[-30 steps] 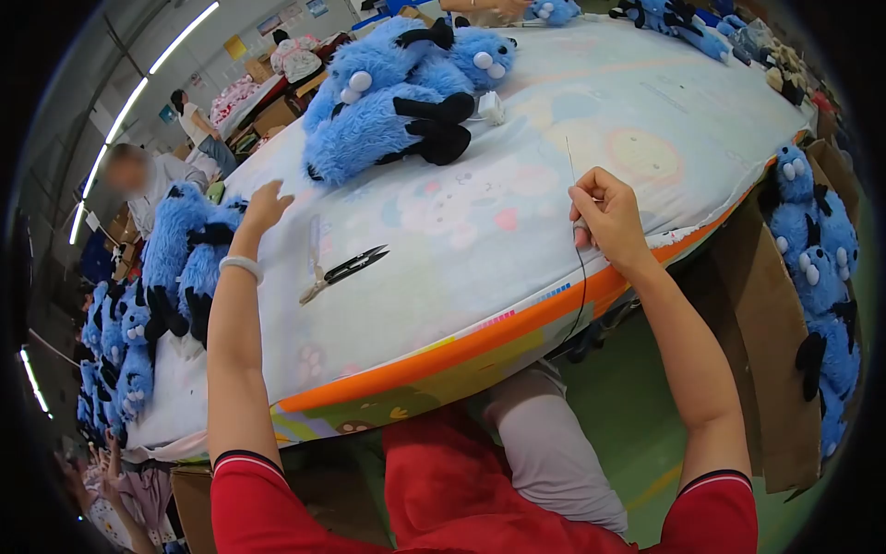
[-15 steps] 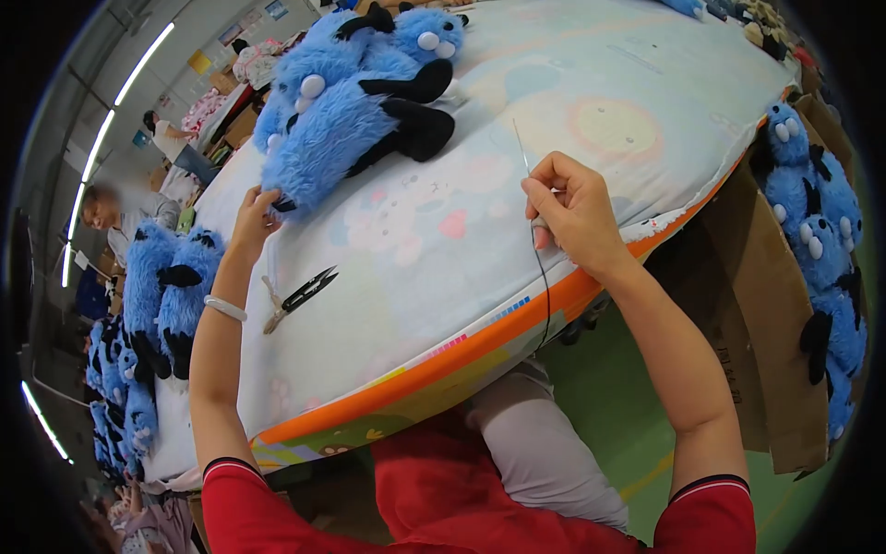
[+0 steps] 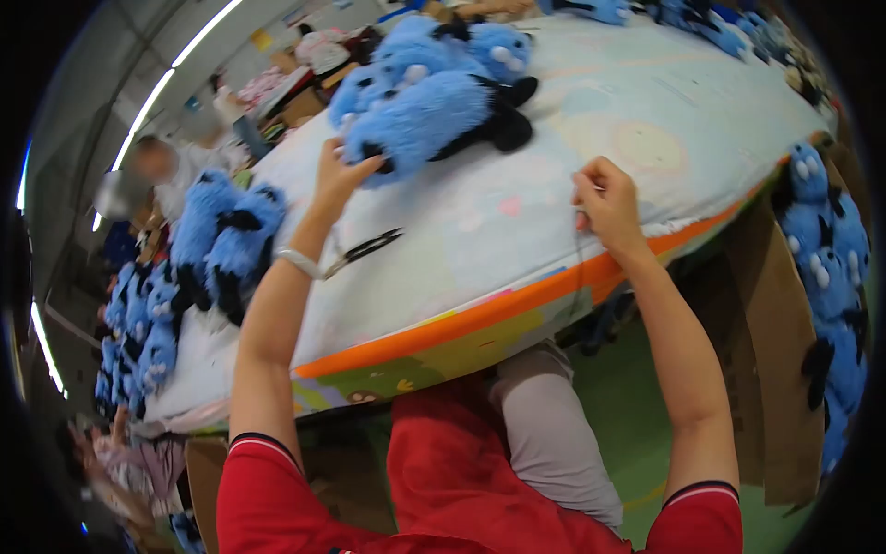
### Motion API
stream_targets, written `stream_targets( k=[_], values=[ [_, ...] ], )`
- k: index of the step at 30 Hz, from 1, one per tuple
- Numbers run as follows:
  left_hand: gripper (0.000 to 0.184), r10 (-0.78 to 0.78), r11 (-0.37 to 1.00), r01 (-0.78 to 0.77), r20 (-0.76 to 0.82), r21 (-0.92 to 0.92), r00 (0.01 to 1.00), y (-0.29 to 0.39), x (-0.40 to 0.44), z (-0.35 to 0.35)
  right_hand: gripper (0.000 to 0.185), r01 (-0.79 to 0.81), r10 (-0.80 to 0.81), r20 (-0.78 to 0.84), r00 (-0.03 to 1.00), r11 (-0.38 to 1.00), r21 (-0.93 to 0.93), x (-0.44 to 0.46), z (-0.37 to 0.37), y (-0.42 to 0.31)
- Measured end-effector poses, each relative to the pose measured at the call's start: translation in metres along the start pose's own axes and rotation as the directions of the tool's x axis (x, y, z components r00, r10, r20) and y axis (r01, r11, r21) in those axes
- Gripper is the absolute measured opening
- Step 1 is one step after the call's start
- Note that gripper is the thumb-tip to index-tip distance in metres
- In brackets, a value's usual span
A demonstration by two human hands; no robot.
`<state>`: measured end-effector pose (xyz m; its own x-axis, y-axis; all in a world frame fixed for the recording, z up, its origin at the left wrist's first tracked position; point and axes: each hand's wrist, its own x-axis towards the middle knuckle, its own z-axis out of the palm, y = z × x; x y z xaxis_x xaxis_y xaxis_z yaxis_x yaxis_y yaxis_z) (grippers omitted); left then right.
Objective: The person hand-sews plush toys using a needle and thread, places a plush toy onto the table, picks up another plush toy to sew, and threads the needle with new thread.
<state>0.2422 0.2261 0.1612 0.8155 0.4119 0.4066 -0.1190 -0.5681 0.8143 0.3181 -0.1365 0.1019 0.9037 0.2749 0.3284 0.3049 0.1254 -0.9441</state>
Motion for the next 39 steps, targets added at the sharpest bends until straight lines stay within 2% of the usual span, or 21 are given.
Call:
stream_targets(
  k=[2, 4, 8, 10, 11, 15, 17, 18, 20, 21, 23, 24, 25, 26, 28, 31, 32, 33, 35, 37, 39],
  values=[
    [0.061, 0.314, 0.921, -0.244, -0.207, 0.304, 0.927, 0.008, 0.004, 0.011, 0.008, -0.023, 0.024, -0.037, 0.999, 0.999, 0.03, 0.002, 0.0, 0.004],
    [0.059, 0.509, 0.825, -0.382, -0.256, 0.417, 0.822, 0.053, -0.014, 0.017, 0.008, 0.008, -0.006, -0.06, 0.998, 0.999, 0.043, 0.004, -0.003, 0.01],
    [0.055, 0.659, 0.717, -0.517, -0.214, 0.467, 0.721, 0.15, -0.053, 0.001, 0.01, 0.05, -0.032, -0.127, 0.991, 0.989, 0.141, 0.006, -0.01, 0.018],
    [0.056, 0.68, 0.728, -0.634, -0.161, 0.262, 0.715, 0.188, -0.073, -0.021, 0.011, 0.105, -0.041, -0.209, 0.977, 0.947, 0.304, 0.012, -0.016, 0.029],
    [0.056, 0.683, 0.724, -0.63, -0.166, 0.279, 0.711, 0.203, -0.083, -0.034, 0.011, 0.164, -0.096, -0.226, 0.969, 0.939, 0.301, 0.019, -0.024, 0.042],
    [0.054, 0.578, 0.781, -0.591, -0.128, -0.203, 0.806, 0.237, -0.132, -0.075, 0.01, 0.242, -0.199, -0.157, 0.967, 0.908, 0.342, -0.015, -0.015, 0.008],
    [0.052, 0.466, 0.844, -0.475, -0.096, -0.248, 0.879, 0.233, -0.158, -0.079, 0.01, 0.231, -0.209, -0.105, 0.972, 0.926, 0.3, -0.026, -0.008, 0.003],
    [0.052, 0.465, 0.846, -0.474, -0.096, -0.244, 0.88, 0.226, -0.169, -0.079, 0.009, 0.217, -0.203, -0.085, 0.976, 0.946, 0.241, -0.029, -0.005, 0.006],
    [0.052, 0.316, 0.943, -0.328, 0.153, 0.056, 0.936, 0.192, -0.189, -0.071, 0.008, 0.191, -0.186, -0.054, 0.981, 0.975, 0.117, -0.037, -0.002, 0.012],
    [0.055, 0.332, 0.939, -0.344, 0.206, 0.024, 0.92, 0.158, -0.197, -0.057, 0.007, 0.216, -0.214, -0.026, 0.976, 0.974, 0.073, -0.049, 0.005, 0.011],
    [0.052, 0.133, 0.991, -0.136, 0.317, -0.014, 0.939, 0.105, -0.23, -0.023, 0.005, 0.206, -0.203, 0.089, 0.975, 0.978, -0.031, -0.086, 0.016, -0.001],
    [0.051, 0.048, 0.998, -0.059, 0.359, 0.021, 0.932, 0.082, -0.249, -0.004, 0.005, 0.186, -0.189, 0.113, 0.975, 0.982, 0.029, -0.107, 0.024, -0.003],
    [0.053, 0.065, 0.994, -0.093, 0.382, 0.057, 0.922, 0.06, -0.266, 0.013, 0.005, 0.166, -0.176, 0.137, 0.975, 0.982, 0.086, -0.127, 0.032, -0.003],
    [0.055, -0.06, 0.997, 0.039, 0.357, 0.065, 0.932, 0.046, -0.285, 0.03, 0.004, 0.126, -0.143, 0.189, 0.971, 0.987, 0.102, -0.145, 0.033, -0.001],
    [0.062, -0.041, 0.998, 0.049, 0.24, -0.028, 0.97, 0.022, -0.315, 0.053, 0.006, -0.005, -0.038, 0.269, 0.962, 0.987, 0.158, -0.181, 0.032, 0.005],
    [0.076, -0.034, 0.994, 0.039, 0.049, -0.104, 0.998, 0.02, -0.331, 0.061, 0.004, -0.014, -0.031, 0.271, 0.962, 0.986, 0.164, -0.221, 0.038, 0.013],
    [0.08, -0.096, 0.994, 0.098, 0.04, -0.045, 0.995, 0.021, -0.337, 0.061, 0.004, -0.018, -0.026, 0.271, 0.962, 0.987, 0.158, -0.236, 0.04, 0.015],
    [0.081, -0.118, 0.992, 0.117, -0.011, -0.044, 0.993, 0.024, -0.345, 0.063, 0.005, 0.08, -0.104, 0.297, 0.949, 0.993, 0.091, -0.241, 0.042, 0.017],
    [0.076, -0.313, 0.914, 0.314, 0.047, -0.258, 0.949, 0.025, -0.353, 0.069, 0.007, 0.054, -0.071, 0.353, 0.933, 0.997, 0.06, -0.25, 0.043, 0.023],
    [0.072, -0.45, 0.831, 0.457, 0.1, -0.318, 0.887, 0.035, -0.355, 0.066, 0.004, -0.042, -0.007, 0.314, 0.949, 0.988, 0.151, -0.258, 0.052, 0.038],
    [0.068, -0.443, 0.835, 0.434, 0.054, -0.339, 0.895, 0.025, -0.361, 0.068, 0.003, -0.1, 0.064, 0.338, 0.939, 0.991, 0.089, -0.277, 0.055, 0.045]
  ],
)
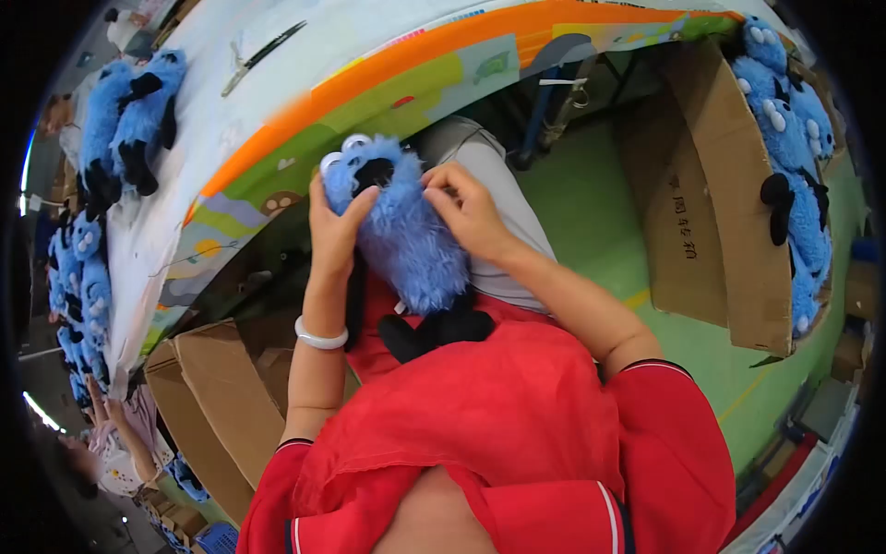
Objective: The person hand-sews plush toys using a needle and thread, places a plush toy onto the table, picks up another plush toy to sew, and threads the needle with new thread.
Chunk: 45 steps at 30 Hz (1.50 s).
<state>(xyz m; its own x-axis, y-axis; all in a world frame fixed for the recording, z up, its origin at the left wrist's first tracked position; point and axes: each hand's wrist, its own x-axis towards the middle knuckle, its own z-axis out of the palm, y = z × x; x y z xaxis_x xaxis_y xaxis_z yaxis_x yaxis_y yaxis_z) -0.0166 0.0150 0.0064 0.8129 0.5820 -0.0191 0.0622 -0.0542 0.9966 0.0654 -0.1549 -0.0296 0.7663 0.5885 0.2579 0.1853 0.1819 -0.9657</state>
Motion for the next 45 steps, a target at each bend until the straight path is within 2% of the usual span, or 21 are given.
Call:
stream_targets(
  k=[2, 6, 7, 11, 12, 16, 17, 21, 22, 26, 27, 28, 30, 31, 32, 34, 36, 41, 45],
  values=[
    [0.067, -0.006, 1.0, 0.005, -0.023, -0.021, 1.0, -0.002, -0.002, -0.006, 0.001, -0.053, 0.054, 0.038, 0.998, 0.998, -0.032, -0.009, 0.003, -0.003],
    [0.061, -0.072, 0.934, 0.125, 0.167, -0.335, 0.983, -0.009, -0.007, -0.027, 0.004, 0.007, -0.008, 0.06, 0.998, 1.0, 0.009, -0.027, 0.012, -0.024],
    [0.061, -0.078, 0.932, 0.132, 0.17, -0.337, 0.982, -0.009, -0.007, -0.025, 0.004, 0.0, -0.001, 0.059, 0.998, 1.0, 0.006, -0.026, 0.01, -0.027],
    [0.057, -0.054, 0.985, 0.09, 0.224, -0.15, 0.973, 0.002, -0.011, -0.007, 0.008, 0.178, -0.178, 0.01, 0.984, 0.979, -0.1, -0.021, -0.002, -0.036],
    [0.057, -0.06, 0.984, 0.097, 0.229, -0.152, 0.972, 0.004, -0.011, -0.005, 0.008, 0.171, -0.171, 0.008, 0.985, 0.98, -0.103, -0.017, -0.003, -0.04],
    [0.058, -0.105, 0.991, 0.121, 0.235, -0.054, 0.966, 0.01, -0.012, -0.006, 0.01, 0.515, -0.455, 0.249, 0.855, 0.802, -0.302, 0.004, 0.001, -0.05],
    [0.058, -0.112, 0.99, 0.127, 0.23, -0.054, 0.967, 0.015, -0.012, -0.006, 0.01, 0.511, -0.45, 0.253, 0.857, 0.806, -0.298, -0.001, 0.0, -0.047],
    [0.06, -0.226, 0.965, 0.245, 0.176, -0.095, 0.958, 0.034, -0.011, -0.001, 0.01, 0.62, -0.358, 0.602, 0.714, 0.722, -0.307, -0.032, -0.017, -0.027],
    [0.06, -0.232, 0.963, 0.25, 0.169, -0.098, 0.958, 0.03, -0.011, 0.001, 0.01, 0.619, -0.354, 0.607, 0.711, 0.726, -0.301, -0.033, -0.022, -0.026],
    [0.062, 0.055, 0.983, -0.088, 0.197, 0.163, 0.979, 0.006, -0.002, 0.01, 0.007, 0.302, -0.206, 0.285, 0.936, 0.886, -0.353, -0.016, -0.036, -0.061],
    [0.062, 0.054, 0.983, -0.087, 0.201, 0.16, 0.978, 0.005, -0.002, 0.011, 0.007, 0.299, -0.203, 0.282, 0.937, 0.885, -0.356, -0.013, -0.038, -0.067],
    [0.062, 0.021, 0.986, -0.054, 0.204, 0.157, 0.979, 0.004, -0.001, 0.011, 0.006, 0.155, -0.07, 0.281, 0.957, 0.944, -0.293, -0.008, -0.039, -0.072],
    [0.061, -0.045, 0.988, 0.013, 0.209, 0.154, 0.977, 0.003, -0.001, 0.008, 0.005, -0.152, 0.194, 0.305, 0.932, 0.976, -0.159, 0.0, -0.038, -0.078],
    [0.061, -0.079, 0.987, 0.047, 0.211, 0.154, 0.974, 0.002, -0.001, 0.007, 0.006, -0.305, 0.318, 0.33, 0.889, 0.948, -0.092, 0.002, -0.036, -0.079],
    [0.061, -0.079, 0.987, 0.046, 0.213, 0.154, 0.974, 0.001, -0.001, 0.007, 0.006, -0.306, 0.319, 0.328, 0.889, 0.948, -0.092, 0.003, -0.033, -0.078],
    [0.061, -0.071, 0.99, 0.042, 0.211, 0.137, 0.975, -0.001, -0.003, 0.007, 0.009, -0.506, 0.456, 0.341, 0.822, 0.86, 0.07, 0.003, -0.024, -0.074],
    [0.06, -0.066, 0.992, 0.043, 0.205, 0.119, 0.977, -0.003, -0.005, 0.007, 0.012, -0.674, 0.573, 0.381, 0.725, 0.705, 0.222, 0.003, -0.018, -0.071],
    [0.059, -0.044, 0.994, 0.024, 0.196, 0.105, 0.98, 0.0, -0.008, 0.007, 0.017, -0.74, 0.616, 0.417, 0.668, 0.608, 0.287, 0.003, -0.017, -0.074],
    [0.06, -0.056, 0.992, 0.033, 0.205, 0.118, 0.977, 0.002, -0.008, 0.007, 0.019, -0.748, 0.612, 0.434, 0.662, 0.576, 0.33, 0.002, -0.017, -0.074]
  ],
)
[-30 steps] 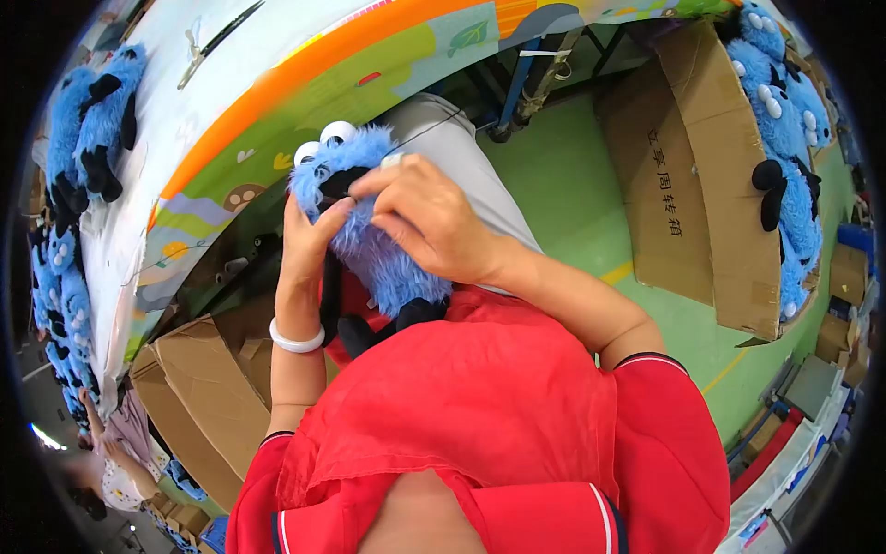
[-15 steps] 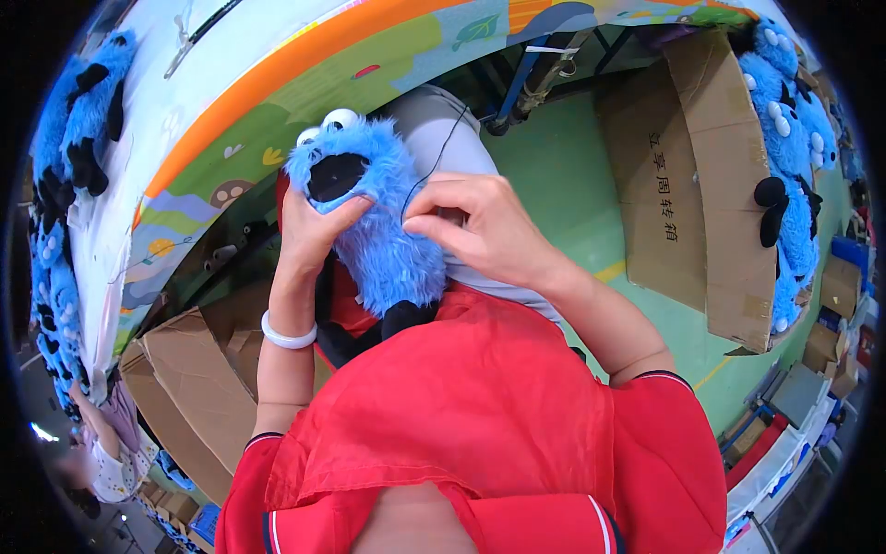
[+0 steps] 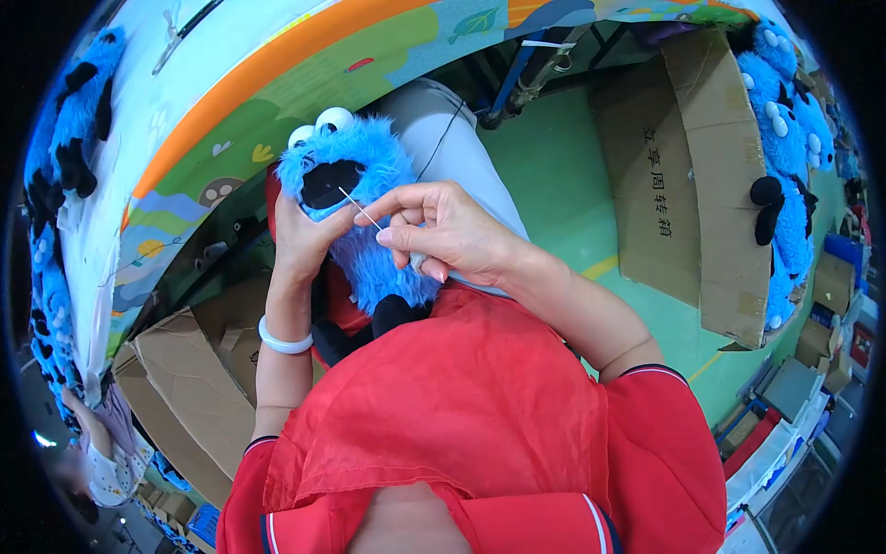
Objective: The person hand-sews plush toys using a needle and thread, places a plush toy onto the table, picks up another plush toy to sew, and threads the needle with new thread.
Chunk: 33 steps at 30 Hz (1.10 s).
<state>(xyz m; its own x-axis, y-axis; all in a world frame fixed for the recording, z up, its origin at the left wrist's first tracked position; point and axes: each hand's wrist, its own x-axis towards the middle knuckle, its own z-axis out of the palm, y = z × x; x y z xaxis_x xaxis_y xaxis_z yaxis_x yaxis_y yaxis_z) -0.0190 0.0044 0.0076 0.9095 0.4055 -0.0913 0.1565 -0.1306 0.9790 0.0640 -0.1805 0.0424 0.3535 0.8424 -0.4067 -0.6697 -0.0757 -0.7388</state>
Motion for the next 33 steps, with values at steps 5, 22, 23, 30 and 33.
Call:
stream_targets(
  k=[5, 22, 23, 30, 33],
  values=[
    [0.062, 0.016, 1.0, -0.016, -0.018, 0.022, 1.0, -0.005, -0.001, -0.002, 0.02, -0.017, 0.016, 0.024, 1.0, 0.999, 0.044, 0.002, 0.001, -0.002],
    [0.068, 0.176, 0.962, -0.15, -0.097, 0.228, 0.98, -0.009, -0.015, 0.011, 0.02, -0.017, 0.038, -0.116, 0.993, 0.984, 0.178, -0.006, 0.018, 0.012],
    [0.067, 0.236, 0.941, -0.205, -0.087, 0.271, 0.968, -0.011, -0.019, 0.013, 0.019, -0.025, 0.048, -0.142, 0.989, 0.987, 0.162, -0.008, 0.018, 0.013],
    [0.047, 0.278, 0.949, -0.28, 0.032, 0.145, 0.96, 0.008, -0.016, -0.009, 0.012, -0.015, 0.025, -0.212, 0.977, 0.999, 0.049, -0.027, 0.017, 0.008],
    [0.037, 0.237, 0.965, -0.243, 0.068, 0.098, 0.969, 0.023, -0.007, -0.009, 0.011, 0.011, -0.009, -0.219, 0.976, 1.0, 0.004, -0.034, 0.018, 0.008]
  ],
)
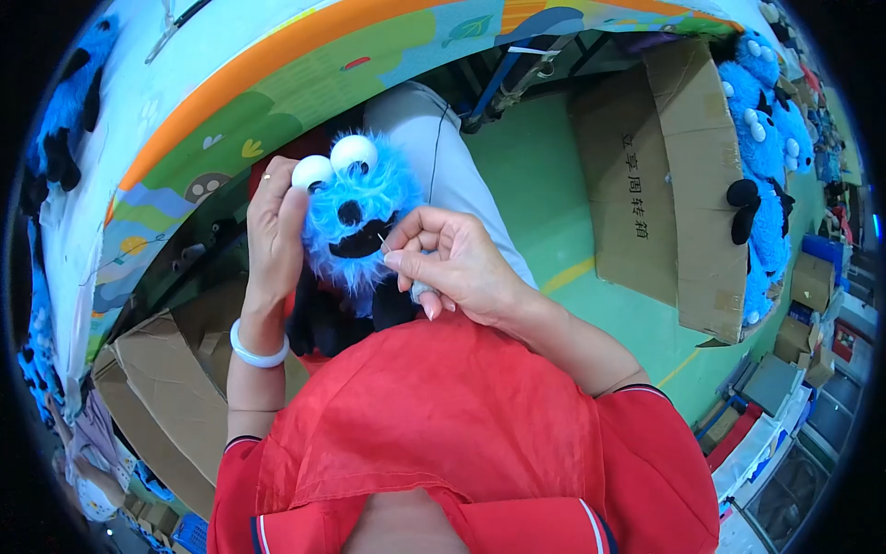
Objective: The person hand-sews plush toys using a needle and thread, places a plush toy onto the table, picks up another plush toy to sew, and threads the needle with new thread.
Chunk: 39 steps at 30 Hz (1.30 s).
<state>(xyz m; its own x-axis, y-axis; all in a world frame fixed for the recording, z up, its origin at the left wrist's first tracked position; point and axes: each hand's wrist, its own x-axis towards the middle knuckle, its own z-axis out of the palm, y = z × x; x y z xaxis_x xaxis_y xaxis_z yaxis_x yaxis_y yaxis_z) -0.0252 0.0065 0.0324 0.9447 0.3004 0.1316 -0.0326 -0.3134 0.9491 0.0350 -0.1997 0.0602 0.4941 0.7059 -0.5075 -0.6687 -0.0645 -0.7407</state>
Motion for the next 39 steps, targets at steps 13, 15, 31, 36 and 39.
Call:
stream_targets(
  k=[13, 15, 31, 36, 39],
  values=[
    [0.031, -0.375, 0.797, 0.37, 0.089, -0.478, 0.923, 0.002, -0.006, 0.029, 0.01, 0.175, -0.207, -0.098, 0.973, 0.949, -0.262, -0.015, 0.0, 0.022],
    [0.031, -0.376, 0.806, 0.368, 0.08, -0.464, 0.923, 0.003, -0.009, 0.032, 0.011, 0.167, -0.204, -0.124, 0.971, 0.951, -0.259, -0.016, 0.003, 0.019],
    [0.034, -0.421, 0.756, 0.395, 0.074, -0.523, 0.904, -0.003, -0.01, 0.034, 0.019, 0.064, -0.088, -0.074, 0.993, 0.959, -0.275, -0.024, -0.002, 0.005],
    [0.035, -0.375, 0.791, 0.347, 0.047, -0.503, 0.926, -0.001, -0.013, 0.042, 0.02, 0.113, -0.145, -0.097, 0.985, 0.953, -0.282, -0.027, -0.006, 0.016],
    [0.036, -0.336, 0.838, 0.31, 0.023, -0.449, 0.941, 0.002, -0.015, 0.044, 0.021, 0.185, -0.227, -0.128, 0.965, 0.943, -0.276, -0.023, -0.001, 0.022]
  ],
)
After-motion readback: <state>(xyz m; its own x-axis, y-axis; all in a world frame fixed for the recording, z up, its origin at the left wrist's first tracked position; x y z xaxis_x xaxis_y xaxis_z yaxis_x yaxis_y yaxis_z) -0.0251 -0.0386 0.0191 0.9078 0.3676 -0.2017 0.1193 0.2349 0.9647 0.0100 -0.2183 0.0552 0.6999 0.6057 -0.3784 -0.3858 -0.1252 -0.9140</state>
